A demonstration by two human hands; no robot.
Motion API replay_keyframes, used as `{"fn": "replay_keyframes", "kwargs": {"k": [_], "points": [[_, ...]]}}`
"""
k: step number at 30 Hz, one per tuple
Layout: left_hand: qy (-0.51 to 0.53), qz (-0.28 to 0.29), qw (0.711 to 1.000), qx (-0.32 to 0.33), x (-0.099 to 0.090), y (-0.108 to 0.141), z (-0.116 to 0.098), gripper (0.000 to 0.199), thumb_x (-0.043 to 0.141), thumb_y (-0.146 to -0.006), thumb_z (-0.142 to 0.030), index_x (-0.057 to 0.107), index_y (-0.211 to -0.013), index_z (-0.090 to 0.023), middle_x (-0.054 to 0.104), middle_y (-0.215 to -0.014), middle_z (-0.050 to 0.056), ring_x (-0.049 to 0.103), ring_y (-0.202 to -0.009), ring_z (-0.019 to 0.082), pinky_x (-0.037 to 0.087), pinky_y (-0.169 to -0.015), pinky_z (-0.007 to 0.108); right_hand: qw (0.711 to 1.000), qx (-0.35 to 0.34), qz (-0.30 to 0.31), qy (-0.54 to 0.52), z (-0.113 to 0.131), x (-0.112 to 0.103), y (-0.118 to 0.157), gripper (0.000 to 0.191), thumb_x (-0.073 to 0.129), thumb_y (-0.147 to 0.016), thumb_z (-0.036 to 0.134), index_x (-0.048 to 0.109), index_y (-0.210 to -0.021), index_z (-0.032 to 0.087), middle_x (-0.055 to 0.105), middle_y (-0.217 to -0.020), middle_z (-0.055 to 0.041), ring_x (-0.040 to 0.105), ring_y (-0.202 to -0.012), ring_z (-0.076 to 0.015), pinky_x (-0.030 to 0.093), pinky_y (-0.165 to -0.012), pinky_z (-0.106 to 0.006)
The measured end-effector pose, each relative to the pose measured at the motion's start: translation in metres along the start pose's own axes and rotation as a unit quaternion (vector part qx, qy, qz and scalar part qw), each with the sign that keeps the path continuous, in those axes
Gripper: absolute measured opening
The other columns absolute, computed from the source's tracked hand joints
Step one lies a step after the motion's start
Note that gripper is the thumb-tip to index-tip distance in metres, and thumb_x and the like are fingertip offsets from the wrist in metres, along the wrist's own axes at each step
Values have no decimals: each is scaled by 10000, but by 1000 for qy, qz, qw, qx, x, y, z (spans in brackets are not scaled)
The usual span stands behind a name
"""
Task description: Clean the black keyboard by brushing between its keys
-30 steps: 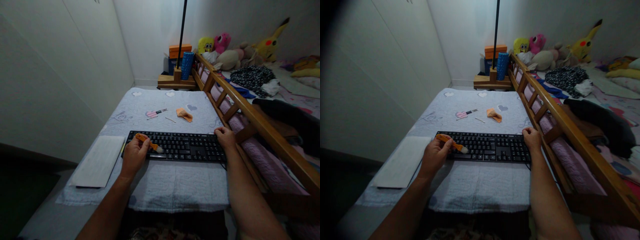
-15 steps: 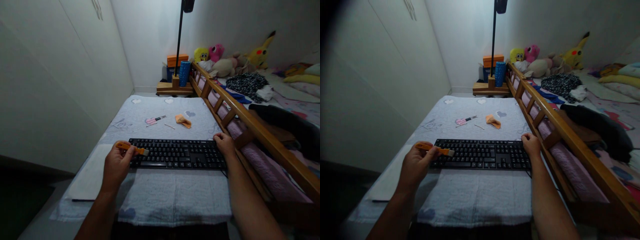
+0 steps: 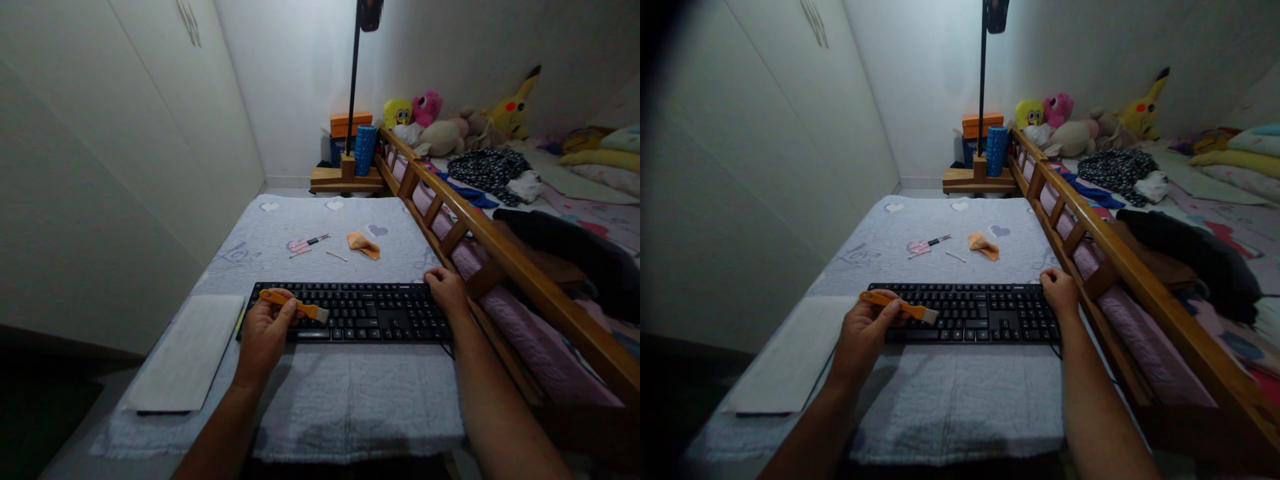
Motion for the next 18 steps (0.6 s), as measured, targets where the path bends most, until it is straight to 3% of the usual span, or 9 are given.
{"fn": "replay_keyframes", "kwargs": {"k": [3,6,9,12,15,18], "points": [[-15,25,1000,-4,8,1,4,383,691,-811,-527,622,-957,-179,710,-805,32,716,-712,214,569,-653,326,1000,1,-2,-1,0,0,0,273,500,-657,432,665,-672,214,711,-711,-71,646,-726,-257,455,-719,-358],[-88,16,996,20,5,0,6,358,627,-858,-530,628,-980,-193,726,-813,35,730,-748,228,567,-696,339,1000,-1,-4,0,1,0,0,268,502,-659,430,662,-665,216,709,-699,-70,644,-713,-254,458,-710,-356],[-193,-18,980,44,-14,-4,2,322,585,-872,-516,641,-963,-212,735,-779,25,732,-747,235,544,-695,334,1000,-9,-2,-1,1,0,0,265,492,-663,430,652,-657,218,709,-695,-74,645,-710,-256,464,-710,-357],[-282,-88,953,67,-39,-8,-7,280,583,-859,-488,657,-908,-223,720,-717,12,707,-688,227,508,-655,323,1000,-18,1,4,2,-1,0,277,484,-668,441,648,-659,218,710,-706,-84,649,-721,-266,464,-718,-366],[-267,-118,954,62,-50,-8,-13,281,595,-851,-486,653,-917,-219,722,-719,12,707,-688,221,512,-639,309,1000,-17,2,11,2,-1,0,282,477,-673,445,647,-661,221,707,-704,-83,647,-719,-268,463,-720,-368],[-159,-87,982,46,-39,-5,-12,330,628,-846,-510,626,-971,-205,730,-769,22,727,-727,222,554,-673,312,1000,-10,-3,14,2,0,0,278,479,-671,441,649,-665,222,711,-705,-83,648,-719,-268,466,-714,-366]]}}
Point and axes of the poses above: each hand's wrist, its own y-axis away from the middle knuckle, its own x-axis out of the palm, z = x × y, the point moved 1 cm from there along -y, towards the middle knuckle
